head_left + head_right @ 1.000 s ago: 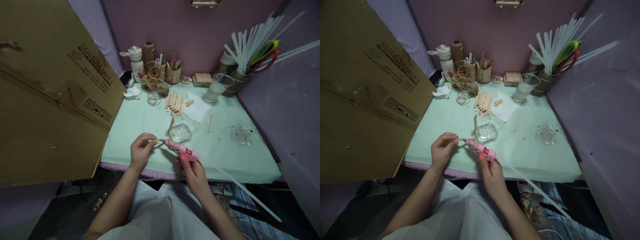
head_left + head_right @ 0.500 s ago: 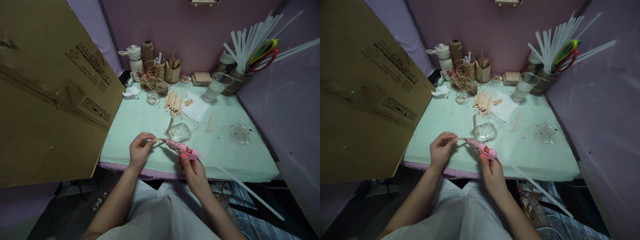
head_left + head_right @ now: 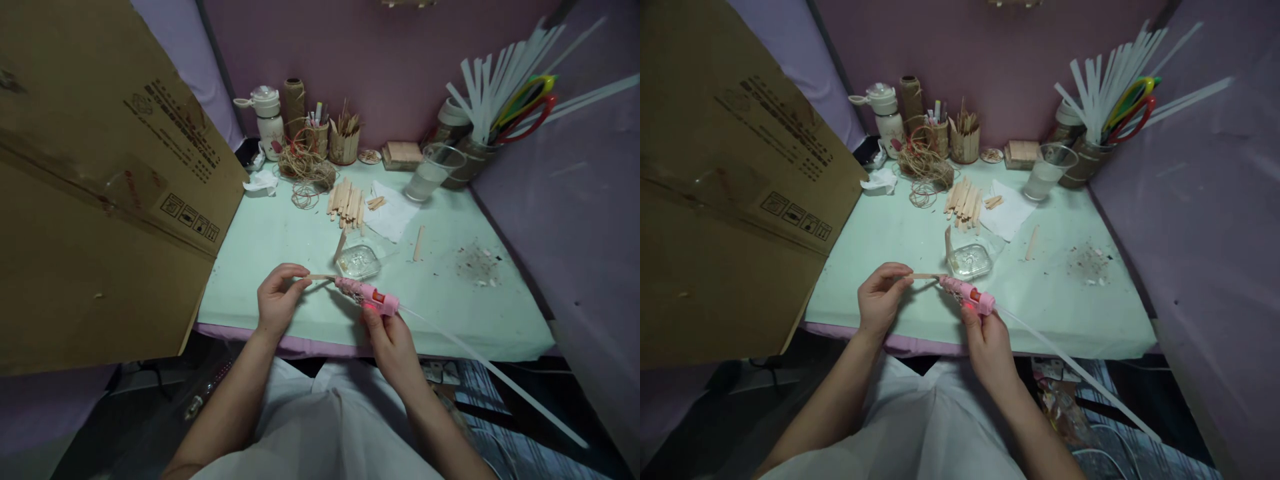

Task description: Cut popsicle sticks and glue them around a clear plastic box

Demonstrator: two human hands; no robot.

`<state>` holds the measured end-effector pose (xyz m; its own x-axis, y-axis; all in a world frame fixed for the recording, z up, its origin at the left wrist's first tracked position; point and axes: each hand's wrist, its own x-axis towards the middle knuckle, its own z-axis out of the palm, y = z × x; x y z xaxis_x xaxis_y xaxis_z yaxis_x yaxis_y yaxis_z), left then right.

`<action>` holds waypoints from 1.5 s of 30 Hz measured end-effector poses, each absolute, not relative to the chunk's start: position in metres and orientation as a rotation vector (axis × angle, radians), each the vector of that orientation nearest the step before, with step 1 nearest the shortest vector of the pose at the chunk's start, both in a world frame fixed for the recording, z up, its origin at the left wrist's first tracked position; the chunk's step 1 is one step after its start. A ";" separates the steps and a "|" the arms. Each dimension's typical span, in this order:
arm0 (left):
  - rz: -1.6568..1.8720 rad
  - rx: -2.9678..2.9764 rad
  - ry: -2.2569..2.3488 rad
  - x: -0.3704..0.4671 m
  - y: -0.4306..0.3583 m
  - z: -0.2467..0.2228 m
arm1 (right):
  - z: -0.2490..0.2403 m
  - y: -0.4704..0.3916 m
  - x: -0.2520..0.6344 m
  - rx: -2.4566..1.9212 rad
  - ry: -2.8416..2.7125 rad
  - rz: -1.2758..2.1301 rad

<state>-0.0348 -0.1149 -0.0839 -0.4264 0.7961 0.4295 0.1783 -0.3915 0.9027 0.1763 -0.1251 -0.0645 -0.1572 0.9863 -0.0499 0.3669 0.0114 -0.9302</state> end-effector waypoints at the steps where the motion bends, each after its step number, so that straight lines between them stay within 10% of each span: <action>1: 1.871 1.338 1.382 -0.035 -0.115 -0.084 | -0.064 -0.125 0.176 -1.420 -1.613 1.133; 31: 1.862 1.296 1.404 -0.035 -0.114 -0.083 | -0.054 -0.116 0.182 -1.653 -1.753 1.011; 45: 1.939 1.152 1.408 -0.037 -0.112 -0.081 | -0.052 -0.107 0.226 -1.426 -0.865 1.315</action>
